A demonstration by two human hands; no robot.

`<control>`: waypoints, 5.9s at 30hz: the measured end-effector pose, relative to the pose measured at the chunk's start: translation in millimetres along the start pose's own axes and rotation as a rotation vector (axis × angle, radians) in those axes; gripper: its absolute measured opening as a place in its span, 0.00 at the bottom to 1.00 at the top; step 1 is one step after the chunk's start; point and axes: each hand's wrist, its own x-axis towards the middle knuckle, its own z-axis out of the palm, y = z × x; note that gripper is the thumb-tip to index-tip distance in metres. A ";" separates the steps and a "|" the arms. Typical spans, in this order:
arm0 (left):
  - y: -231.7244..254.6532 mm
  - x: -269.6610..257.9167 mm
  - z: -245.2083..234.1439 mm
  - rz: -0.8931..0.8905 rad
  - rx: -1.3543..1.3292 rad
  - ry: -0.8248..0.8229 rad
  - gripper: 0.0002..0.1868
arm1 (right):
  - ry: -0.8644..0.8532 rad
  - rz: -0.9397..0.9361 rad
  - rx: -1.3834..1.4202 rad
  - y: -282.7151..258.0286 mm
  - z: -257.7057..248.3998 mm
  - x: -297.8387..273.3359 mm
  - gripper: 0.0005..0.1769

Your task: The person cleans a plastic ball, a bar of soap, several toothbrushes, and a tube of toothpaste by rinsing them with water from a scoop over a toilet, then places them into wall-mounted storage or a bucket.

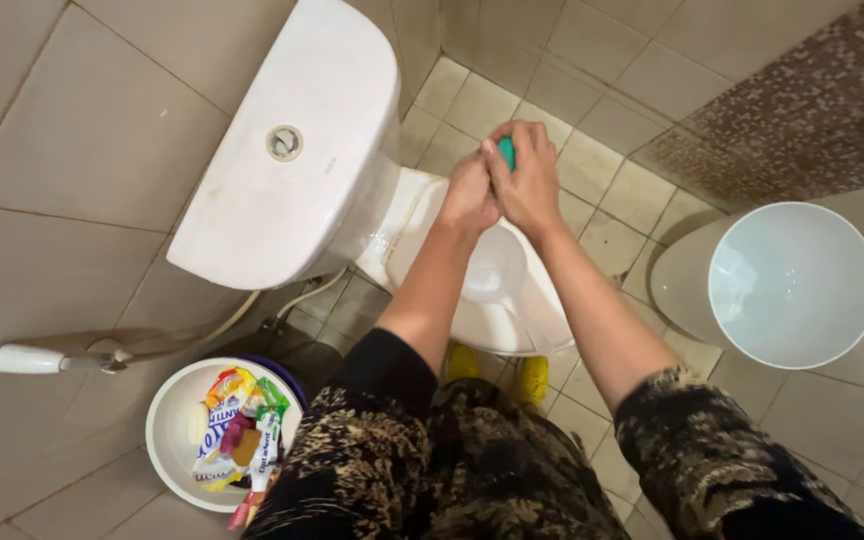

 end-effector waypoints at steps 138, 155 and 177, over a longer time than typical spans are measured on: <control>-12.3 -80.3 -83.0 0.193 0.600 0.969 0.34 | -0.946 1.714 0.826 79.6 -83.6 -234.1 0.19; -50.2 136.1 68.9 0.209 0.742 0.762 0.27 | -0.503 1.569 0.861 174.3 -141.5 -15.6 0.12; -51.0 143.3 52.5 0.295 0.674 0.618 0.18 | -0.529 1.409 0.649 163.3 -151.0 -14.7 0.14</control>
